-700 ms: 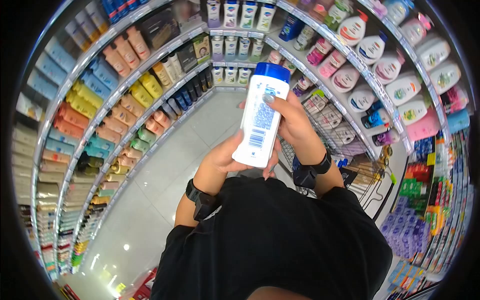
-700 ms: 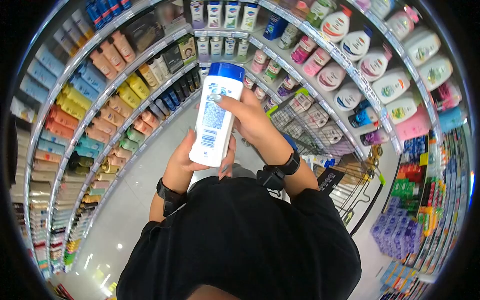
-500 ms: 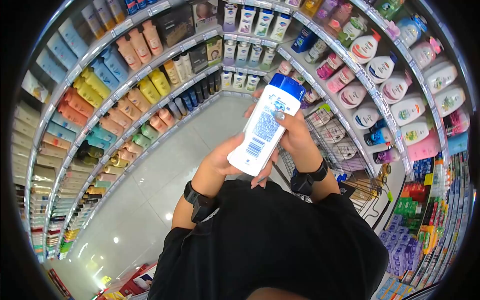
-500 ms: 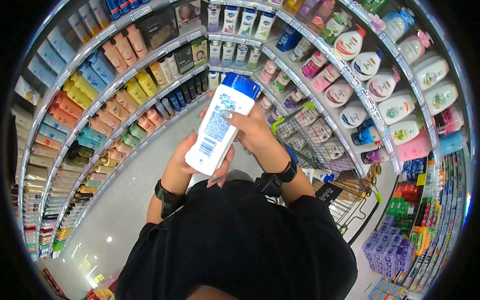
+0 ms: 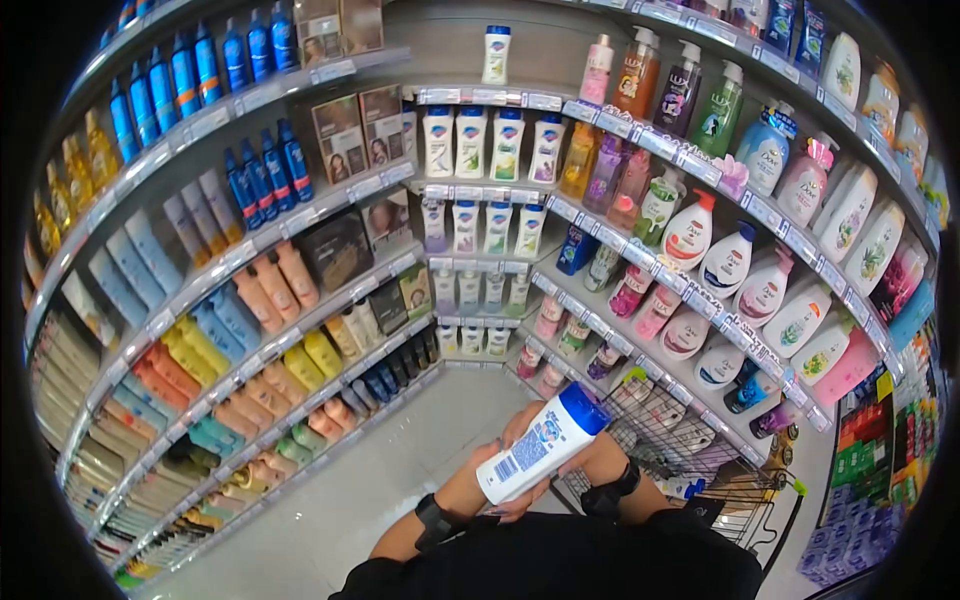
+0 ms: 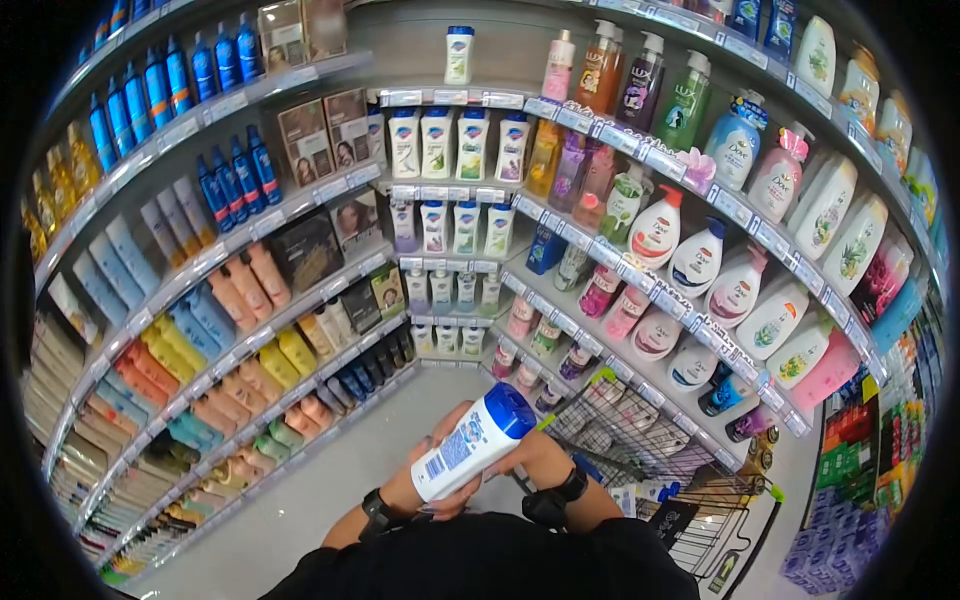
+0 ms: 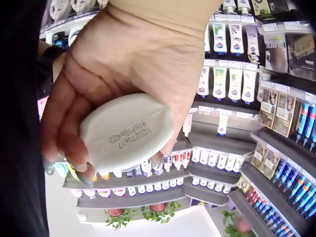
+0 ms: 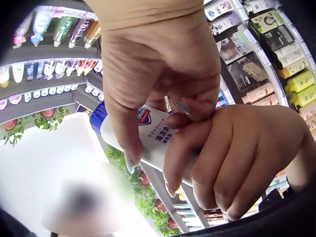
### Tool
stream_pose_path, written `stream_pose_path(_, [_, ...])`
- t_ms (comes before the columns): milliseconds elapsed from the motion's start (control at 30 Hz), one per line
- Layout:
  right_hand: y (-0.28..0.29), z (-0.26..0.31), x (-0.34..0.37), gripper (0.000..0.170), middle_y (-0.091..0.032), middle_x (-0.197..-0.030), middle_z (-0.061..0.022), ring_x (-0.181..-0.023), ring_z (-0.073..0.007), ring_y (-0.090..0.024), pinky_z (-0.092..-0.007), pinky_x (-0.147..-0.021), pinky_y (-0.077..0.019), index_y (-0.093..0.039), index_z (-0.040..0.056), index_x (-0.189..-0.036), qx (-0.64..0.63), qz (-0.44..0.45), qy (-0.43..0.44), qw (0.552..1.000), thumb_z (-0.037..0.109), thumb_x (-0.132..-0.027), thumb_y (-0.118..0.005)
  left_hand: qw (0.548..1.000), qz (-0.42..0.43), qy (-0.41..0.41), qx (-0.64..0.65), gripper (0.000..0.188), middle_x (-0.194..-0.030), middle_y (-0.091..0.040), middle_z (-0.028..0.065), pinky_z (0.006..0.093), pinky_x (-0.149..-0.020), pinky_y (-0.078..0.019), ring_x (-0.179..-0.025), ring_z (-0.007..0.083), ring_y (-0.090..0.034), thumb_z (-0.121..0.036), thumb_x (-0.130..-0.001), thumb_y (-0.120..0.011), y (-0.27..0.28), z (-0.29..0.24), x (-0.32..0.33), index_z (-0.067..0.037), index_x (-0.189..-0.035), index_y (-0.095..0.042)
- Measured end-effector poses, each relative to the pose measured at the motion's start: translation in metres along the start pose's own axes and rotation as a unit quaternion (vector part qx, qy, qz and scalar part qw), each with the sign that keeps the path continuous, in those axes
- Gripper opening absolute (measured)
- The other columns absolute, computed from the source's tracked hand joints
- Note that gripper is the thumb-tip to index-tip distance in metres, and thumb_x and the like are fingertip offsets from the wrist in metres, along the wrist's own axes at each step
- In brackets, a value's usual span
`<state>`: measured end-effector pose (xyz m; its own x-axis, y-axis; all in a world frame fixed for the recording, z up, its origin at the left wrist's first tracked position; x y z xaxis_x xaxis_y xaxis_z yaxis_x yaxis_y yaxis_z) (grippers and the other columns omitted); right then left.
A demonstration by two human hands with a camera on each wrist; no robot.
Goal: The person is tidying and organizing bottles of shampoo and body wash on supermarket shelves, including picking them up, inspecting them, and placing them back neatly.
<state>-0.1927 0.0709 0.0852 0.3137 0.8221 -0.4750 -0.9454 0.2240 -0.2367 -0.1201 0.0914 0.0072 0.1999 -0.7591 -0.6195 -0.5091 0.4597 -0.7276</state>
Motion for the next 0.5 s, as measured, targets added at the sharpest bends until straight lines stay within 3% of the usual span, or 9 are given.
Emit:
stream_pose_path(133, [0.048,-0.014,0.013,0.064,-0.059,-0.098,-0.0155,-0.094,-0.0231,-0.058,-0.0330,-0.081,-0.0463,-0.053,-0.0032,-0.100,-0.020,-0.147,-0.039,0.988,0.035,-0.057,-0.081,0.996,-0.075,-0.044,0.020,0.084,-0.070,-0.052,0.0172,0.0349,-0.044,-0.0392,-0.041,0.0217,-0.047,-0.067,-0.077,-0.044,0.027,-0.026,-0.009,0.009,-0.114,-0.043])
stream_pose_path(200, [0.076,-0.020,0.016,0.057,-0.059,-0.095,-0.0128,-0.091,-0.0215,-0.058,-0.0341,-0.082,-0.0463,-0.052,0.0000,-0.103,-0.036,-0.229,-0.027,0.972,0.028,-0.061,-0.077,0.990,-0.134,-0.040,0.018,0.084,-0.071,-0.054,0.0156,0.0337,-0.045,-0.0391,-0.044,0.0210,-0.049,-0.067,-0.078,-0.043,0.051,-0.046,0.000,0.007,-0.116,-0.043])
stream_pose_path(233, [0.093,-0.029,0.018,0.056,-0.059,-0.093,-0.0123,-0.088,-0.0210,-0.059,-0.0341,-0.080,-0.0469,-0.051,0.0003,-0.104,-0.037,-0.271,-0.024,0.961,0.028,-0.062,-0.076,0.975,-0.213,-0.038,-0.058,0.073,-0.077,-0.057,0.0140,0.0317,-0.051,-0.0439,-0.058,0.0202,-0.056,-0.059,-0.081,-0.048,0.066,-0.061,0.010,0.004,-0.118,-0.044])
stream_pose_path(333, [0.130,-0.048,0.011,0.042,-0.057,-0.089,-0.0082,-0.080,-0.0173,-0.058,-0.0311,-0.074,-0.0473,-0.049,0.0020,-0.107,-0.014,-0.371,-0.069,0.926,0.017,-0.073,-0.069,0.882,-0.412,-0.067,-0.220,0.060,-0.089,-0.059,0.0137,0.0283,-0.059,-0.0481,-0.075,0.0179,-0.059,-0.045,-0.085,-0.054,0.094,-0.120,0.044,0.004,-0.119,-0.044])
stream_pose_path(367, [0.148,-0.056,0.008,0.039,-0.057,-0.090,-0.0074,-0.081,-0.0166,-0.057,-0.0299,-0.074,-0.0470,-0.049,0.0021,-0.107,0.009,-0.405,-0.104,0.908,0.014,-0.075,-0.067,0.885,-0.414,-0.069,-0.201,0.051,-0.101,-0.058,0.0119,0.0269,-0.065,-0.0502,-0.082,0.0150,-0.059,-0.030,-0.085,-0.059,0.097,-0.142,0.052,0.002,-0.122,-0.044])
stream_pose_path(400, [0.163,-0.065,0.006,0.035,-0.058,-0.090,-0.0066,-0.081,-0.0160,-0.057,-0.0288,-0.074,-0.0467,-0.049,0.0021,-0.107,0.029,-0.439,-0.141,0.887,0.011,-0.077,-0.066,0.855,-0.448,-0.051,-0.256,0.052,-0.103,-0.058,0.0114,0.0267,-0.065,-0.0501,-0.083,0.0142,-0.059,-0.029,-0.084,-0.061,0.100,-0.164,0.065,0.001,-0.123,-0.044])
stream_pose_path(433, [0.176,-0.065,-0.002,0.031,-0.058,-0.090,-0.0048,-0.079,-0.0132,-0.057,-0.0251,-0.068,-0.0465,-0.049,0.0022,-0.106,0.081,-0.490,-0.117,0.860,0.006,-0.079,-0.064,0.822,-0.478,-0.035,-0.309,0.054,-0.105,-0.058,0.0108,0.0265,-0.065,-0.0500,-0.084,0.0133,-0.058,-0.028,-0.083,-0.062,0.101,-0.186,0.078,-0.001,-0.125,-0.043])
stream_pose_path(500, [0.191,-0.074,-0.032,0.032,-0.058,-0.090,-0.0048,-0.078,-0.0125,-0.057,-0.0252,-0.065,-0.0464,-0.050,0.0023,-0.105,0.086,-0.518,-0.105,0.845,0.008,-0.078,-0.066,0.741,-0.518,-0.003,-0.427,0.056,-0.106,-0.058,0.0099,0.0262,-0.065,-0.0497,-0.084,0.0129,-0.059,-0.027,-0.080,-0.065,0.094,-0.230,0.099,-0.002,-0.125,-0.044])
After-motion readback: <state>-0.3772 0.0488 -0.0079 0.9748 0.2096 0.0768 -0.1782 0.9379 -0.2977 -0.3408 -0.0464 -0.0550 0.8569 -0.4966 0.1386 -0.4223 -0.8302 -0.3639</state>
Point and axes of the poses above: each hand's wrist, its own x-axis away from the middle knuckle, its own y-axis out of the back of the hand, z = x × y, the point moved 10 cm from there along -x, towards the middle knuckle
